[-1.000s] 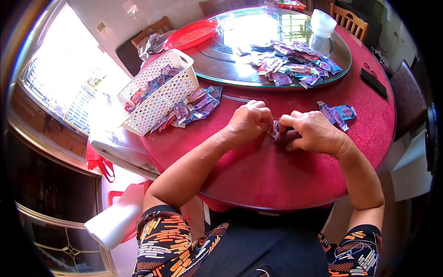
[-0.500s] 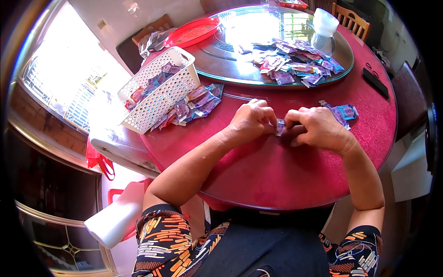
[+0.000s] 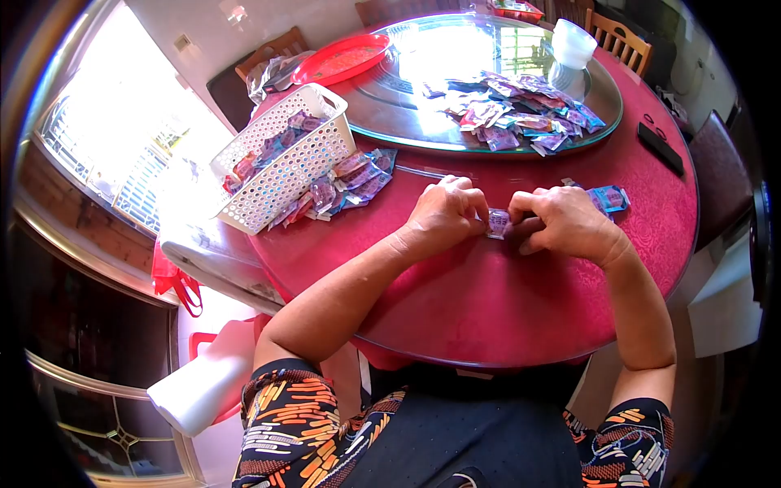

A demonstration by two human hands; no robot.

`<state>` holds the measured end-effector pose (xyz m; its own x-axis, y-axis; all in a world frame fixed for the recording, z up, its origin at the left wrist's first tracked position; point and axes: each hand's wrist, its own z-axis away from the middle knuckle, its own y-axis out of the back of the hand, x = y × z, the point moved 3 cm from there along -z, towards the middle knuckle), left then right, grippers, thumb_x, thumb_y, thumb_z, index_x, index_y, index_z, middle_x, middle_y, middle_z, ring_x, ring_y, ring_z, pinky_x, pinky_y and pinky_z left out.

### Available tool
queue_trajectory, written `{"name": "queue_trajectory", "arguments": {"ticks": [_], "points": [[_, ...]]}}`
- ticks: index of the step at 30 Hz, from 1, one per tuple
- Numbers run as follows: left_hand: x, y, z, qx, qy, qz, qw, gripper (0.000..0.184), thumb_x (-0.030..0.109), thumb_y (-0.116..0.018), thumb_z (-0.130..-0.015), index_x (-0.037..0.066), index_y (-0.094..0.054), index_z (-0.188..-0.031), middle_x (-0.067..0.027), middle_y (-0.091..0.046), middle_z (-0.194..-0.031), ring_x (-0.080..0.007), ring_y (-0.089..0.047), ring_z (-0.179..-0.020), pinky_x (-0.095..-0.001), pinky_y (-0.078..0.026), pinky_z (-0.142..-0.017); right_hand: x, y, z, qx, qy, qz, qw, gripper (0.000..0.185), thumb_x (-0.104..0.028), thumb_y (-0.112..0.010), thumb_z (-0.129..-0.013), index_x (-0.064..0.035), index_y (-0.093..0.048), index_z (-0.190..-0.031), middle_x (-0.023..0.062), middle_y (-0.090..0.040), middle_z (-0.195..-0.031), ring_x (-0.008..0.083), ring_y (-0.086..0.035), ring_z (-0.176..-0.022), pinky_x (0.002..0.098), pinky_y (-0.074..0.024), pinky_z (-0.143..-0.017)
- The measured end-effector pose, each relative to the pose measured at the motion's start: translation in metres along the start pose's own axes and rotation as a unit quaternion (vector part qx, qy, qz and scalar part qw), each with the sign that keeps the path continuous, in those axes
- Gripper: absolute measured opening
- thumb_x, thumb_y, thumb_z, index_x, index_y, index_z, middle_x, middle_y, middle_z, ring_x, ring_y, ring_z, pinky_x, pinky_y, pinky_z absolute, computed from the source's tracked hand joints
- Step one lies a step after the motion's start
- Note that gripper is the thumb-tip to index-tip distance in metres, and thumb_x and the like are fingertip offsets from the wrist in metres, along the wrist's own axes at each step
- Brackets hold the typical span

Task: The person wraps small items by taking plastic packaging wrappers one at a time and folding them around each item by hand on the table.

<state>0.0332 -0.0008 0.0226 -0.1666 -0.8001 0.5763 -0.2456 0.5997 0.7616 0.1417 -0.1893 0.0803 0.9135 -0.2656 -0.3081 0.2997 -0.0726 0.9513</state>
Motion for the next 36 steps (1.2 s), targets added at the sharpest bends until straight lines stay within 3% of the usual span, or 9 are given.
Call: {"name": "queue_trajectory", "arguments": {"ticks": [5,9,10,13,17,20,26,32,36], "points": [[-0.004,-0.004,0.002,0.030,-0.041,-0.035,0.998,0.016,0.008,-0.083,-0.076,0.011,-0.075,-0.090,-0.0051,-0.066,-0.092,-0.0249,-0.064,-0.093,-0.0363,-0.055,-0.078,0.010,0.012,0.007,0.008,-0.034,0.044,0.998,0.041,-0.030,-0.086,-0.073,-0.0102,-0.072,-0.106,0.0139,-0.077,-0.091,0.0348,-0.074,-0.091,0.0460,-0.0547,-0.082],[0.018,0.014,0.000,0.147,-0.107,0.053,0.982,0.029,0.004,-0.087,-0.072,0.009,-0.075,-0.098,-0.0062,-0.067,-0.094,-0.0224,-0.065,-0.091,-0.0344,-0.056,-0.077,-0.002,0.019,0.006,0.071,-0.033,-0.280,0.957,0.032,-0.014,-0.085,-0.080,-0.0068,-0.070,-0.107,0.0102,-0.078,-0.088,0.0184,-0.073,-0.081,0.0353,-0.0554,-0.072],[0.024,0.018,0.001,0.134,-0.123,0.078,0.980,0.039,0.004,-0.089,-0.074,0.007,-0.073,-0.109,-0.0042,-0.069,-0.098,-0.0166,-0.066,-0.089,-0.0321,-0.056,-0.077,-0.007,0.022,0.007,0.056,-0.044,-0.320,0.945,0.028,-0.009,-0.083,-0.084,-0.0050,-0.068,-0.107,0.0080,-0.077,-0.089,0.0119,-0.069,-0.081,0.0308,-0.0548,-0.070],[0.039,0.020,0.005,0.047,-0.017,0.264,0.963,0.044,0.006,-0.091,-0.077,0.007,-0.071,-0.116,-0.0015,-0.071,-0.106,-0.0109,-0.065,-0.086,-0.0291,-0.056,-0.077,-0.007,0.014,0.005,0.124,0.047,-0.337,0.932,0.031,-0.010,-0.083,-0.084,-0.0036,-0.066,-0.110,0.0083,-0.076,-0.092,0.0124,-0.069,-0.082,0.0307,-0.0554,-0.071],[0.025,0.008,0.005,-0.012,0.017,0.407,0.913,0.051,0.000,-0.087,-0.085,0.005,-0.062,-0.129,-0.0068,-0.072,-0.114,-0.0138,-0.070,-0.102,-0.0316,-0.060,-0.090,-0.004,0.011,0.003,0.081,0.034,-0.394,0.915,0.032,-0.014,-0.085,-0.086,-0.0044,-0.065,-0.109,0.0076,-0.074,-0.094,0.0133,-0.068,-0.085,0.0297,-0.0554,-0.074],[0.021,-0.001,0.001,0.014,-0.017,0.474,0.880,0.051,0.001,-0.090,-0.082,0.005,-0.062,-0.124,-0.0069,-0.072,-0.108,-0.0130,-0.071,-0.099,-0.0309,-0.062,-0.084,0.000,0.007,0.001,0.058,0.029,-0.435,0.898,0.032,-0.014,-0.084,-0.088,-0.0047,-0.064,-0.110,0.0060,-0.072,-0.093,0.0132,-0.068,-0.088,0.0294,-0.0555,-0.076],[0.031,0.006,0.003,-0.007,0.020,0.544,0.839,0.047,-0.004,-0.088,-0.082,0.004,-0.061,-0.119,-0.0083,-0.073,-0.108,-0.0152,-0.071,-0.101,-0.0325,-0.062,-0.089,0.001,0.002,0.000,0.018,0.016,-0.536,0.844,0.037,-0.021,-0.084,-0.088,-0.0036,-0.063,-0.113,0.0042,-0.069,-0.094,0.0111,-0.064,-0.086,0.0266,-0.0527,-0.076],[0.024,0.005,0.006,-0.039,0.050,0.536,0.842,0.047,-0.002,-0.089,-0.080,0.004,-0.065,-0.120,-0.0071,-0.074,-0.107,-0.0150,-0.071,-0.100,-0.0322,-0.061,-0.089,-0.006,0.001,0.000,-0.004,-0.007,-0.558,0.830,0.038,-0.025,-0.085,-0.088,-0.0042,-0.064,-0.113,0.0028,-0.066,-0.093,0.0103,-0.062,-0.082,0.0239,-0.0497,-0.074],[0.022,0.005,0.008,-0.034,0.055,0.538,0.841,0.038,-0.003,-0.090,-0.077,0.003,-0.070,-0.109,-0.0072,-0.074,-0.104,-0.0153,-0.072,-0.098,-0.0324,-0.060,-0.088,-0.009,0.001,0.000,-0.011,0.016,-0.474,0.880,0.049,-0.027,-0.091,-0.080,-0.0049,-0.063,-0.113,0.0056,-0.067,-0.094,0.0135,-0.065,-0.084,0.0288,-0.0528,-0.073]]}}
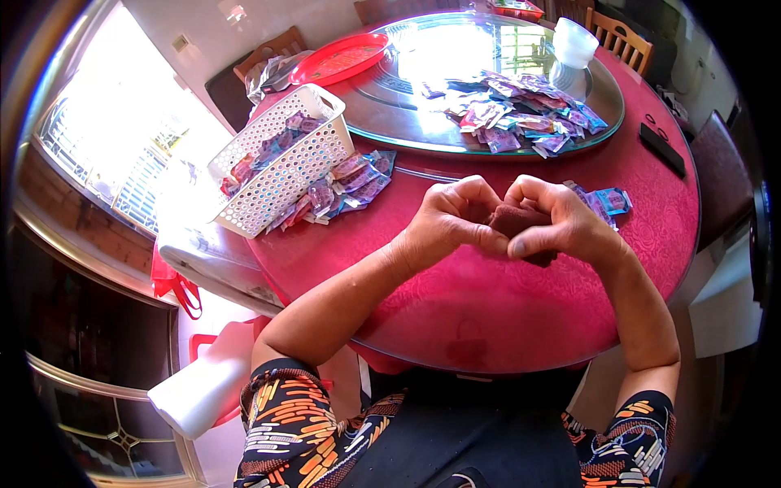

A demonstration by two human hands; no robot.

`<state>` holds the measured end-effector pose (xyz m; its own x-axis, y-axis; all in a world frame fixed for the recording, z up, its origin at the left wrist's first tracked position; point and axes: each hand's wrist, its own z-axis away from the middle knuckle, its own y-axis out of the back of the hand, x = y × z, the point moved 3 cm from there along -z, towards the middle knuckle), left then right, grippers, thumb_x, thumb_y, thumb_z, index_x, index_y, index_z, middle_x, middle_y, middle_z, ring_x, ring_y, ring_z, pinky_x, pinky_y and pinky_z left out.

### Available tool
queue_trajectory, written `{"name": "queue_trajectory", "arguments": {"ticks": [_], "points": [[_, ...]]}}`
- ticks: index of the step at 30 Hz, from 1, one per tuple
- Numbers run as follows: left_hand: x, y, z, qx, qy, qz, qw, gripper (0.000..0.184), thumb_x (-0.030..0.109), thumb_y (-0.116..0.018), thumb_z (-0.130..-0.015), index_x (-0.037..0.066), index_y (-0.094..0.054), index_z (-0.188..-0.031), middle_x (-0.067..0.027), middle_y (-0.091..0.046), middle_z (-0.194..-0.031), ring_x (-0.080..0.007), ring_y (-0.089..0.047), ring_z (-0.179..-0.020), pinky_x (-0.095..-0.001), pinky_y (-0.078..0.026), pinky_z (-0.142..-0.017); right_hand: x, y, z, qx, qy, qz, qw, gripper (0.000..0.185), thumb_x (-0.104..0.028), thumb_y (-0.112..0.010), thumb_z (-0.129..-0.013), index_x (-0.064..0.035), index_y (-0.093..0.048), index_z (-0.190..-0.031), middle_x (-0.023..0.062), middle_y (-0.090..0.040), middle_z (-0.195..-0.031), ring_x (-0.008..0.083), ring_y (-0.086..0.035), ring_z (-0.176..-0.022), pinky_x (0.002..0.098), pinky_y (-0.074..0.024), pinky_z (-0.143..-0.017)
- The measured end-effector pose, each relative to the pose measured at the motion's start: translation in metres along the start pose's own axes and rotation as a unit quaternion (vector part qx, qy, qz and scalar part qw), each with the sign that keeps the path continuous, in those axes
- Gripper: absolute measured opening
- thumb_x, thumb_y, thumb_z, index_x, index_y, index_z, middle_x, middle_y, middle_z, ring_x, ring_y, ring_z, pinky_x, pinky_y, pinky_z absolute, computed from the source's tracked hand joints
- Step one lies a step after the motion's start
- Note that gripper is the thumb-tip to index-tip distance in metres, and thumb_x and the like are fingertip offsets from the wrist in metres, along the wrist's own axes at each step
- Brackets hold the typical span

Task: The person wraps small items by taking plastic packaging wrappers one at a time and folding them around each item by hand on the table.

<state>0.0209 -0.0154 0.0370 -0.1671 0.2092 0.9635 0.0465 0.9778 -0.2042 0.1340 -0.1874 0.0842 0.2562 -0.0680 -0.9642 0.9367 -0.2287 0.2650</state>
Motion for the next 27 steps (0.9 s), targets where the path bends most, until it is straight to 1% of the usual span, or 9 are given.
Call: {"name": "queue_trajectory", "arguments": {"ticks": [2,5,9,12,15,18,21,24,27], "points": [[-0.002,-0.001,0.000,-0.005,-0.007,0.005,1.000,0.032,-0.004,-0.090,-0.075,0.003,-0.072,-0.100,-0.0071,-0.074,-0.103,-0.0153,-0.072,-0.098,-0.0327,-0.060,-0.088,-0.013,-0.001,0.004,-0.025,-0.011,0.095,0.995,0.056,-0.028,-0.095,-0.074,-0.0051,-0.062,-0.113,0.0076,-0.068,-0.094,0.0161,-0.067,-0.084,0.0318,-0.0545,-0.072],[0.004,-0.007,0.000,0.017,-0.032,-0.042,0.998,0.029,-0.011,-0.086,-0.073,0.001,-0.069,-0.092,-0.0066,-0.074,-0.098,-0.0142,-0.072,-0.089,-0.0310,-0.061,-0.077,-0.004,0.001,0.002,-0.023,0.055,0.165,0.985,0.063,-0.028,-0.097,-0.068,-0.0052,-0.060,-0.113,0.0101,-0.069,-0.095,0.0193,-0.068,-0.085,0.0347,-0.0559,-0.071],[0.003,-0.008,0.000,0.011,-0.074,-0.022,0.997,0.029,-0.012,-0.086,-0.071,0.001,-0.068,-0.089,-0.0067,-0.073,-0.098,-0.0151,-0.071,-0.090,-0.0316,-0.061,-0.079,-0.010,-0.004,0.001,-0.025,-0.013,0.100,0.995,0.056,-0.024,-0.093,-0.074,-0.0062,-0.060,-0.114,0.0099,-0.068,-0.097,0.0201,-0.068,-0.088,0.0342,-0.0552,-0.078],[0.003,-0.003,0.000,0.008,-0.075,-0.014,0.997,0.028,-0.012,-0.086,-0.071,0.001,-0.069,-0.089,-0.0080,-0.073,-0.100,-0.0173,-0.071,-0.093,-0.0336,-0.062,-0.083,-0.009,-0.006,0.001,-0.014,-0.006,0.091,0.996,0.050,-0.020,-0.090,-0.078,-0.0069,-0.059,-0.115,0.0101,-0.069,-0.098,0.0209,-0.068,-0.090,0.0347,-0.0546,-0.081],[0.003,-0.003,0.000,0.013,-0.072,0.004,0.997,0.026,-0.009,-0.087,-0.072,0.002,-0.072,-0.089,-0.0096,-0.073,-0.102,-0.0212,-0.072,-0.098,-0.0368,-0.062,-0.089,-0.005,-0.004,0.001,-0.004,0.012,0.101,0.995,0.053,-0.018,-0.091,-0.078,-0.0076,-0.058,-0.118,0.0108,-0.070,-0.100,0.0226,-0.069,-0.092,0.0360,-0.0555,-0.083],[0.004,-0.002,0.000,0.039,-0.059,0.009,0.997,0.026,-0.008,-0.087,-0.072,0.001,-0.071,-0.090,-0.0099,-0.073,-0.105,-0.0210,-0.072,-0.098,-0.0367,-0.062,-0.089,-0.008,-0.009,0.002,0.019,0.076,0.149,0.986,0.060,-0.019,-0.093,-0.075,-0.0073,-0.056,-0.122,0.0131,-0.071,-0.104,0.0252,-0.071,-0.097,0.0379,-0.0567,-0.088],[0.006,-0.001,0.001,0.068,-0.037,0.013,0.997,0.026,-0.007,-0.087,-0.073,0.002,-0.071,-0.090,-0.0102,-0.072,-0.105,-0.0208,-0.071,-0.097,-0.0365,-0.063,-0.087,-0.007,-0.014,0.001,0.037,0.098,0.171,0.980,0.064,-0.019,-0.095,-0.073,-0.0068,-0.056,-0.123,0.0157,-0.073,-0.108,0.0289,-0.073,-0.103,0.0403,-0.0571,-0.093],[0.002,0.000,0.001,0.101,-0.028,0.008,0.994,0.024,-0.007,-0.086,-0.074,0.002,-0.070,-0.090,-0.0105,-0.072,-0.103,-0.0207,-0.072,-0.095,-0.0365,-0.063,-0.084,-0.003,-0.014,0.001,0.045,0.077,0.180,0.980,0.064,-0.020,-0.093,-0.075,-0.0065,-0.055,-0.124,0.0188,-0.073,-0.112,0.0341,-0.073,-0.108,0.0436,-0.0569,-0.096],[-0.002,0.003,0.000,0.129,-0.005,-0.003,0.992,0.024,-0.008,-0.085,-0.074,0.002,-0.070,-0.089,-0.0097,-0.072,-0.100,-0.0204,-0.071,-0.094,-0.0361,-0.063,-0.083,-0.002,-0.014,0.001,0.083,0.083,0.265,0.957,0.061,-0.022,-0.092,-0.076,-0.0084,-0.057,-0.123,0.0185,-0.073,-0.110,0.0394,-0.073,-0.104,0.0467,-0.0570,-0.094]]}}
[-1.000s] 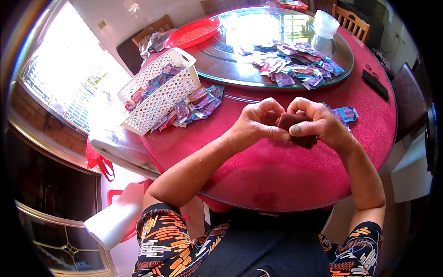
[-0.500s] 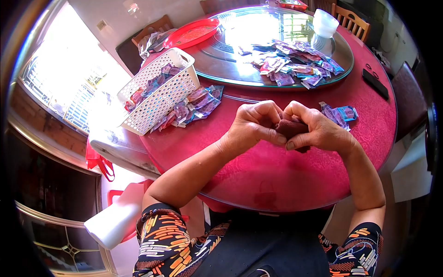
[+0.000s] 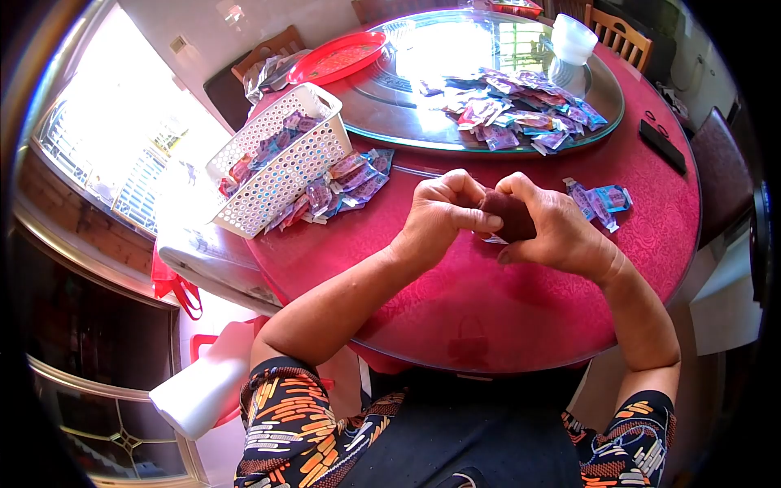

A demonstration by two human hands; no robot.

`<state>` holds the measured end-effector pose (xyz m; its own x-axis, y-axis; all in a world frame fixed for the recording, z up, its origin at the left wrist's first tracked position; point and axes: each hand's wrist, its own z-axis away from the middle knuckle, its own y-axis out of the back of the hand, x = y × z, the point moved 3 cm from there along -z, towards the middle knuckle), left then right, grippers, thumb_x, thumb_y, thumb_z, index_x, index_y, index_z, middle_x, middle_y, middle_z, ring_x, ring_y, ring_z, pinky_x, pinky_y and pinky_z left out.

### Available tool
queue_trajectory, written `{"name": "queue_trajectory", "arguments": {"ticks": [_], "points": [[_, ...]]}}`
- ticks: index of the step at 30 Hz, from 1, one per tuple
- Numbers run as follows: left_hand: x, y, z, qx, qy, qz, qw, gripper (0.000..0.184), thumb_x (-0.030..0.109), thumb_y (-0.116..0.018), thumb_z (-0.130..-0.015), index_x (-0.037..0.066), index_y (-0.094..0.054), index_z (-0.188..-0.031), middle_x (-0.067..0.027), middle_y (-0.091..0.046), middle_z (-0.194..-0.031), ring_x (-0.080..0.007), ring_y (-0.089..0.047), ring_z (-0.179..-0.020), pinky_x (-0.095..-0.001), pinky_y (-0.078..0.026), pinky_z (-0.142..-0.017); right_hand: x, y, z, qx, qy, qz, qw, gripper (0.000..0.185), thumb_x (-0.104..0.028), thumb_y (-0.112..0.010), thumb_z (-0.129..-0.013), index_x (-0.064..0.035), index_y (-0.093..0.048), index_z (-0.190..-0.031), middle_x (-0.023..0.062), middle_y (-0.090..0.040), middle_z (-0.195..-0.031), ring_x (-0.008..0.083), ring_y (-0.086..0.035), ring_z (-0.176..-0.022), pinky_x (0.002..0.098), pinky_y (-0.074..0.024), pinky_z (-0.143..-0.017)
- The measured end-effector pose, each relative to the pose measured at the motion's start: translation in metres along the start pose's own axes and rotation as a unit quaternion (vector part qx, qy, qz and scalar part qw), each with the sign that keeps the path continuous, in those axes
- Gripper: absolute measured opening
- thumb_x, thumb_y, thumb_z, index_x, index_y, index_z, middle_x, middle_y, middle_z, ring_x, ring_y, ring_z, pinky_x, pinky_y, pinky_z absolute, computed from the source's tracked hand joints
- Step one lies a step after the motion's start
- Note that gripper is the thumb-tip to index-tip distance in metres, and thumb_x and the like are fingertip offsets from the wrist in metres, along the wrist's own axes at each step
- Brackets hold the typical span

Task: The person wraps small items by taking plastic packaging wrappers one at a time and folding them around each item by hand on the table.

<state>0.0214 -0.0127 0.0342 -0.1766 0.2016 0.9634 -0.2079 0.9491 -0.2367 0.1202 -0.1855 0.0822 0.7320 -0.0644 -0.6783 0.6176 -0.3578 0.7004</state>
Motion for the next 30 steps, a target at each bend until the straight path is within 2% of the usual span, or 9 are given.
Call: {"name": "queue_trajectory", "arguments": {"ticks": [3,6,12,16,22,25,30], "points": [[-0.003,0.002,-0.001,0.011,0.011,0.004,1.000,0.024,-0.009,-0.085,-0.074,0.002,-0.069,-0.089,-0.0086,-0.072,-0.099,-0.0201,-0.071,-0.093,-0.0358,-0.063,-0.082,-0.008,-0.001,0.002,0.071,0.073,0.138,0.985,0.058,-0.022,-0.091,-0.075,-0.0100,-0.058,-0.121,0.0176,-0.071,-0.105,0.0416,-0.071,-0.099,0.0473,-0.0570,-0.089],[-0.003,0.000,0.000,-0.010,0.004,-0.004,1.000,0.025,-0.010,-0.085,-0.074,0.002,-0.069,-0.089,-0.0081,-0.072,-0.100,-0.0199,-0.071,-0.092,-0.0353,-0.063,-0.082,-0.005,-0.003,0.002,0.079,0.078,0.135,0.985,0.055,-0.020,-0.091,-0.072,-0.0100,-0.060,-0.116,0.0172,-0.070,-0.101,0.0420,-0.069,-0.097,0.0467,-0.0566,-0.084],[-0.005,-0.011,0.006,-0.055,0.022,0.011,0.998,0.027,-0.010,-0.086,-0.073,0.001,-0.070,-0.091,-0.0069,-0.071,-0.101,-0.0188,-0.071,-0.093,-0.0337,-0.062,-0.083,0.008,0.004,-0.003,-0.047,-0.012,-0.071,0.996,0.049,-0.013,-0.091,-0.069,-0.0059,-0.060,-0.106,0.0165,-0.070,-0.099,0.0337,-0.070,-0.094,0.0430,-0.0548,-0.082],[-0.004,-0.013,0.010,-0.067,0.000,0.015,0.998,0.026,-0.009,-0.087,-0.073,0.002,-0.071,-0.090,-0.0054,-0.070,-0.100,-0.0173,-0.070,-0.096,-0.0334,-0.060,-0.086,0.010,0.008,-0.003,-0.102,-0.029,-0.140,0.984,0.052,-0.014,-0.092,-0.069,-0.0049,-0.062,-0.110,0.0098,-0.068,-0.098,0.0211,-0.066,-0.093,0.0365,-0.0526,-0.082],[-0.002,-0.011,0.007,-0.121,-0.064,-0.007,0.991,0.030,-0.007,-0.091,-0.071,0.002,-0.069,-0.089,-0.0063,-0.071,-0.104,-0.0156,-0.066,-0.098,-0.0327,-0.057,-0.088,0.016,0.006,-0.003,-0.152,-0.062,-0.277,0.947,0.052,-0.012,-0.095,-0.072,-0.0082,-0.063,-0.114,0.0019,-0.065,-0.101,0.0137,-0.062,-0.093,0.0299,-0.0519,-0.080],[0.007,-0.014,0.007,-0.134,-0.134,-0.073,0.979,0.032,-0.010,-0.089,-0.072,0.003,-0.065,-0.088,-0.0013,-0.067,-0.098,-0.0099,-0.063,-0.090,-0.0282,-0.056,-0.079,0.015,0.007,-0.003,-0.159,-0.077,-0.300,0.937,0.051,-0.008,-0.094,-0.073,-0.0097,-0.063,-0.113,0.0004,-0.065,-0.099,0.0116,-0.062,-0.091,0.0282,-0.0525,-0.080],[0.012,-0.009,0.006,-0.132,-0.210,-0.188,0.950,0.036,-0.006,-0.091,-0.069,0.004,-0.064,-0.090,-0.0017,-0.067,-0.098,-0.0094,-0.063,-0.088,-0.0273,-0.055,-0.076,0.009,0.006,-0.003,-0.133,-0.072,-0.263,0.953,0.052,-0.005,-0.094,-0.072,-0.0104,-0.062,-0.112,-0.0011,-0.066,-0.098,0.0094,-0.062,-0.092,0.0270,-0.0535,-0.077]]}}
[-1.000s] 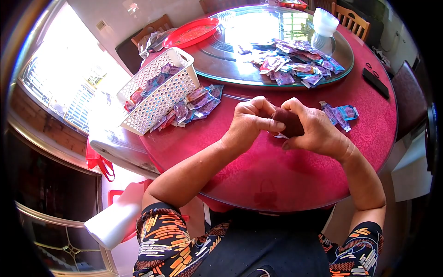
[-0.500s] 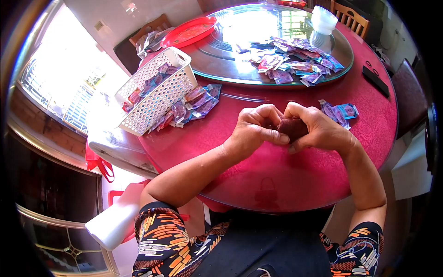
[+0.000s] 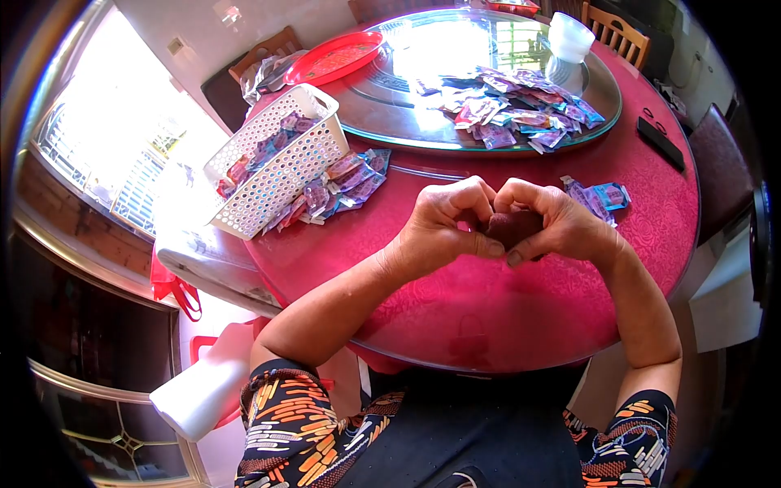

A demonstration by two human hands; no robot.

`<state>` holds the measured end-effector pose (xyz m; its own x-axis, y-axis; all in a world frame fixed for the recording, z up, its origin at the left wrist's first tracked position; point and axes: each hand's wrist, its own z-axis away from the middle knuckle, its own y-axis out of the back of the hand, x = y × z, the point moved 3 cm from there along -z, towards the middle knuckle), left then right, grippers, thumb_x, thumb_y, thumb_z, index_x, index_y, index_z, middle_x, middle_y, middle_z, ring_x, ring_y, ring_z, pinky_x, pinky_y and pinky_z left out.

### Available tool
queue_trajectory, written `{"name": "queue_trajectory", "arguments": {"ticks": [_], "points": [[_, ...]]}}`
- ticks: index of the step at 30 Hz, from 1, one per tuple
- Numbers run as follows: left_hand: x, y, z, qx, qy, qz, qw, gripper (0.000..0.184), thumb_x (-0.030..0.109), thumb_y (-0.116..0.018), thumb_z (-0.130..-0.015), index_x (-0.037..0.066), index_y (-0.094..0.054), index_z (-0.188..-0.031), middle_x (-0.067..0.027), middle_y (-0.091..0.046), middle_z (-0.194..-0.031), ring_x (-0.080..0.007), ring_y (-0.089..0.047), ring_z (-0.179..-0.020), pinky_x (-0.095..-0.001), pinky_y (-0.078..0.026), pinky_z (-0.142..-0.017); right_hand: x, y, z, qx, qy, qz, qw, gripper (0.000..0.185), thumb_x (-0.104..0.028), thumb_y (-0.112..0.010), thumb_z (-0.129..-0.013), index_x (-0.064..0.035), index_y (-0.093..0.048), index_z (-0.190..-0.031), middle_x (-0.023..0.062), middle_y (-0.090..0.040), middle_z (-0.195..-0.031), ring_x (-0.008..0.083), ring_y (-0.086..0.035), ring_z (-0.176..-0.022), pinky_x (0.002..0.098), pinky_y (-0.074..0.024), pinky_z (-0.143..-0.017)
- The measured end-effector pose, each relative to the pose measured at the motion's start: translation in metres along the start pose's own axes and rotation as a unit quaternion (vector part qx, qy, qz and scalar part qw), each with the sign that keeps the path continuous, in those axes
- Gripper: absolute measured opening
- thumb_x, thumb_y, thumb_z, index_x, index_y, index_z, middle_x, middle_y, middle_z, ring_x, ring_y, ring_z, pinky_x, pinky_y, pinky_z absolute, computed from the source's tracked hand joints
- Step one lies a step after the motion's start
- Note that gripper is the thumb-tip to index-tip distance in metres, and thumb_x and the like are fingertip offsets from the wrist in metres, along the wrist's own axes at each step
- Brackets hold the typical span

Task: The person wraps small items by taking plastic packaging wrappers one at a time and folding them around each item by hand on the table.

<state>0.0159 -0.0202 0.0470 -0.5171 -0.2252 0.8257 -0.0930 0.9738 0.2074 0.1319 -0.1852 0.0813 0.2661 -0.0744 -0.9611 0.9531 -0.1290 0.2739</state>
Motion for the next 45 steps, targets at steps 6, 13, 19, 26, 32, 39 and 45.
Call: {"name": "queue_trajectory", "arguments": {"ticks": [6,13,19,26,32,39,45], "points": [[0.004,0.004,-0.001,-0.005,0.002,-0.047,0.999,0.035,0.000,-0.095,-0.069,0.002,-0.067,-0.090,-0.0085,-0.073,-0.109,-0.0144,-0.069,-0.097,-0.0319,-0.059,-0.085,0.005,-0.001,-0.002,0.033,0.069,0.051,0.996,0.051,-0.005,-0.094,-0.072,-0.0098,-0.062,-0.111,-0.0014,-0.065,-0.097,0.0091,-0.062,-0.090,0.0272,-0.0537,-0.075],[-0.005,0.007,-0.004,-0.003,0.045,-0.051,0.998,0.035,-0.001,-0.093,-0.073,0.003,-0.069,-0.099,-0.0055,-0.072,-0.102,-0.0138,-0.069,-0.094,-0.0309,-0.058,-0.082,-0.002,0.000,0.000,0.045,0.001,-0.009,0.999,0.036,-0.006,-0.087,-0.080,-0.0078,-0.067,-0.110,0.0016,-0.071,-0.096,0.0112,-0.065,-0.091,0.0307,-0.0547,-0.081],[-0.023,0.022,-0.002,0.010,0.111,-0.240,0.964,0.019,0.004,-0.085,-0.080,0.005,-0.072,-0.094,-0.0049,-0.069,-0.092,-0.0153,-0.065,-0.088,-0.0318,-0.053,-0.075,0.007,0.008,-0.002,0.131,0.079,0.235,0.960,0.033,-0.008,-0.087,-0.078,-0.0057,-0.072,-0.107,0.0074,-0.076,-0.093,0.0177,-0.072,-0.085,0.0339,-0.0561,-0.076],[-0.033,0.009,0.002,-0.017,0.047,-0.371,0.927,0.017,0.007,-0.084,-0.073,0.009,-0.072,-0.085,-0.0059,-0.065,-0.092,-0.0309,-0.059,-0.098,-0.0427,-0.052,-0.083,0.020,0.005,-0.005,0.108,0.081,0.382,0.914,0.034,-0.032,-0.087,-0.080,-0.0166,-0.075,-0.108,0.0114,-0.070,-0.093,0.0347,-0.070,-0.091,0.0460,-0.0541,-0.081],[-0.035,0.008,0.003,-0.011,0.042,-0.367,0.929,0.018,0.008,-0.085,-0.073,0.009,-0.072,-0.085,-0.0059,-0.065,-0.093,-0.0311,-0.060,-0.098,-0.0430,-0.052,-0.084,0.019,0.006,-0.003,0.080,0.073,0.388,0.915,0.035,-0.031,-0.087,-0.080,-0.0143,-0.071,-0.106,0.0117,-0.069,-0.093,0.0363,-0.071,-0.093,0.0473,-0.0544,-0.083],[-0.044,0.006,0.004,-0.006,0.032,-0.381,0.924,0.018,0.010,-0.085,-0.073,0.009,-0.071,-0.084,-0.0056,-0.065,-0.092,-0.0307,-0.060,-0.099,-0.0431,-0.052,-0.084,0.023,-0.005,-0.010,0.117,0.111,0.387,0.908,0.037,-0.030,-0.088,-0.080,-0.0124,-0.068,-0.106,0.0130,-0.070,-0.097,0.0360,-0.071,-0.096,0.0477,-0.0550,-0.085],[-0.034,0.005,0.003,-0.008,0.054,-0.384,0.922,0.015,0.010,-0.084,-0.073,0.009,-0.071,-0.082,-0.0057,-0.064,-0.092,-0.0314,-0.060,-0.099,-0.0442,-0.052,-0.084,0.018,0.010,-0.004,0.084,0.053,0.355,0.930,0.037,-0.026,-0.088,-0.078,-0.0094,-0.071,-0.106,0.0153,-0.071,-0.100,0.0364,-0.071,-0.097,0.0463,-0.0548,-0.084]]}}
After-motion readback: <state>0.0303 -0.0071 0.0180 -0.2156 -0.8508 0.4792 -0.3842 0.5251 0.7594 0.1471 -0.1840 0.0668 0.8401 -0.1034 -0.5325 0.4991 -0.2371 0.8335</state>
